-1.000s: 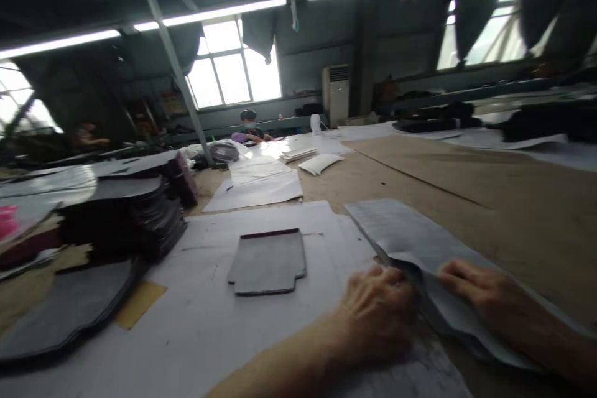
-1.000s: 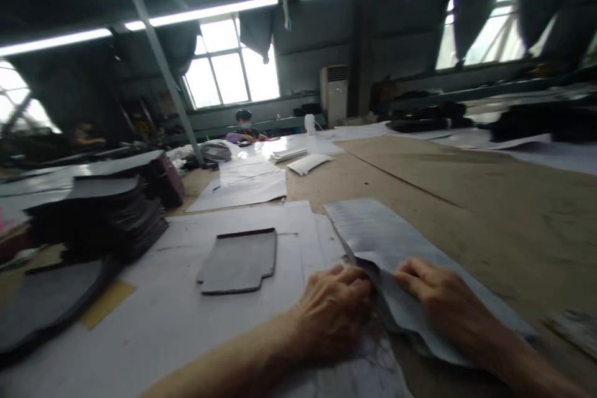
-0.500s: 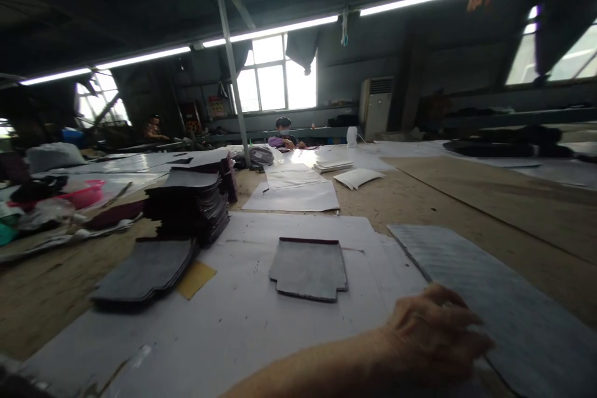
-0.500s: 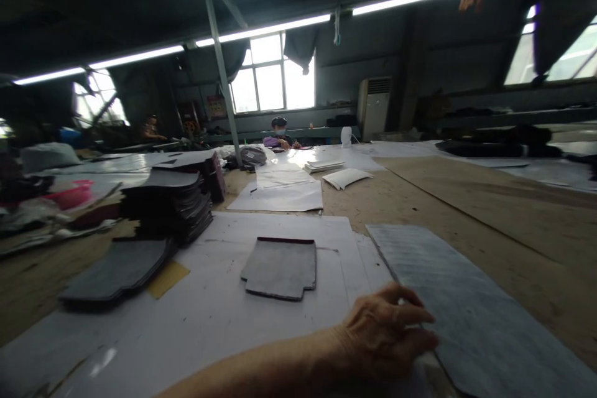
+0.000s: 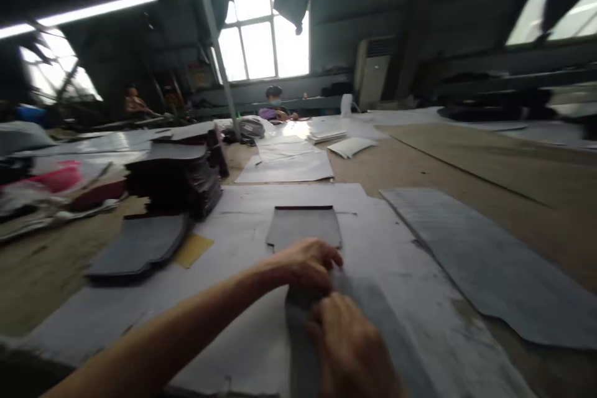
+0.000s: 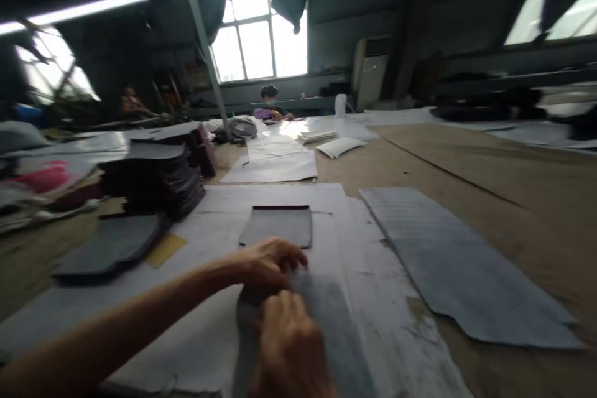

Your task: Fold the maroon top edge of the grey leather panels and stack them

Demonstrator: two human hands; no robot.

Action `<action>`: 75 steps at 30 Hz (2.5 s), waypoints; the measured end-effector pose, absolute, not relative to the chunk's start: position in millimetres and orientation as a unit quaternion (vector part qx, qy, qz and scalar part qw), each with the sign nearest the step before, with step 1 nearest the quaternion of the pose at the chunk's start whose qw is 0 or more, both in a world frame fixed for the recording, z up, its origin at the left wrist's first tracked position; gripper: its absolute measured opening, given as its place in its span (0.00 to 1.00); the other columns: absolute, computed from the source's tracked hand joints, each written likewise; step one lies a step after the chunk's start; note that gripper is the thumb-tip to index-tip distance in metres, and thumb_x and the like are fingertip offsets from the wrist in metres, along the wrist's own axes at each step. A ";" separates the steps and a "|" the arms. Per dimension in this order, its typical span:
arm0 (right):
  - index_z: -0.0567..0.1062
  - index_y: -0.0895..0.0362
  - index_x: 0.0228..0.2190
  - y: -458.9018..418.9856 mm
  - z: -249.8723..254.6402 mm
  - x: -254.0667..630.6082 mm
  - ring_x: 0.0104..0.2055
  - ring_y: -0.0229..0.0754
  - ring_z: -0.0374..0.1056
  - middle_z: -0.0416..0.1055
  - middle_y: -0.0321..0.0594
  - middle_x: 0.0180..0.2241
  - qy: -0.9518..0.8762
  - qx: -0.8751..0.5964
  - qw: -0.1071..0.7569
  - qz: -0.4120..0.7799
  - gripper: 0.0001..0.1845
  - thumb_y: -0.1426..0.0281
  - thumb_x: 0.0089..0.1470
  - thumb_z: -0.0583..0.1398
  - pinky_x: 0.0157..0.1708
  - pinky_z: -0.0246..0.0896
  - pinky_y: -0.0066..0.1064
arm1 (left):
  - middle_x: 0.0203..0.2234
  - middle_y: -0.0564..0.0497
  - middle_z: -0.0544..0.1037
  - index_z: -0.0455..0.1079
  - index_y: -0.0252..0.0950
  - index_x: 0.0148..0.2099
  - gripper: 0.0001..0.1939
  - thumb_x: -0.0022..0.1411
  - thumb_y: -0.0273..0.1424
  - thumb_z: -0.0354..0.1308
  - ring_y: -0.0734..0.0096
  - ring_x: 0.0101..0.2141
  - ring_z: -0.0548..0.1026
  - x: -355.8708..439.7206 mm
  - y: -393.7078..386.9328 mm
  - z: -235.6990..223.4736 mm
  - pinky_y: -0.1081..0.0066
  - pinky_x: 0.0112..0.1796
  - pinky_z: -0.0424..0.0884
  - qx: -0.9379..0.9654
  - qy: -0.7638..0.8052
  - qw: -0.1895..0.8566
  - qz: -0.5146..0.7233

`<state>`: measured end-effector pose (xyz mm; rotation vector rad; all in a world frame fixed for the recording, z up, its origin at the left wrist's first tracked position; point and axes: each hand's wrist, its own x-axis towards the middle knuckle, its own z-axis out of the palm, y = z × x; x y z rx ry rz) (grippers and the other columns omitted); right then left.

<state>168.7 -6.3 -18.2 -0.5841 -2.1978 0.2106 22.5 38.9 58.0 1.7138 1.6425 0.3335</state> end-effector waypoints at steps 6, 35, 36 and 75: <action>0.69 0.58 0.33 7.2 13.1 180.8 0.34 0.42 0.64 0.68 0.42 0.30 -0.893 -0.159 0.363 0.213 0.11 0.80 0.49 0.50 0.32 0.63 0.32 | 0.27 0.56 0.70 0.71 0.37 0.42 0.23 0.39 0.22 0.59 0.76 0.27 0.67 11.9 21.1 47.1 0.79 0.26 0.62 0.702 0.606 0.334 0.169; 0.73 0.62 0.35 80.5 18.1 226.5 0.31 0.40 0.58 0.67 0.43 0.28 -0.957 -0.089 0.275 -0.009 0.15 0.80 0.57 0.48 0.31 0.56 0.33 | 0.31 0.47 0.68 0.66 0.31 0.47 0.15 0.61 0.20 0.43 0.69 0.31 0.64 -1.6 10.7 14.1 0.66 0.33 0.64 0.895 0.394 -0.077 0.196; 0.73 0.63 0.35 79.6 17.9 226.7 0.32 0.41 0.58 0.67 0.43 0.29 -0.958 -0.086 0.274 -0.017 0.15 0.80 0.57 0.48 0.32 0.56 0.34 | 0.31 0.47 0.68 0.65 0.30 0.48 0.15 0.62 0.20 0.43 0.68 0.31 0.63 -2.3 10.6 15.3 0.66 0.33 0.64 0.899 0.392 -0.077 0.181; 0.70 0.57 0.42 78.6 15.6 263.6 0.38 0.40 0.64 0.67 0.43 0.38 -0.950 -0.165 0.264 0.009 0.17 0.78 0.58 0.45 0.35 0.64 0.28 | 0.32 0.47 0.66 0.62 0.29 0.48 0.12 0.64 0.22 0.42 0.68 0.32 0.62 2.6 6.0 27.2 0.66 0.35 0.64 0.913 0.392 -0.048 0.101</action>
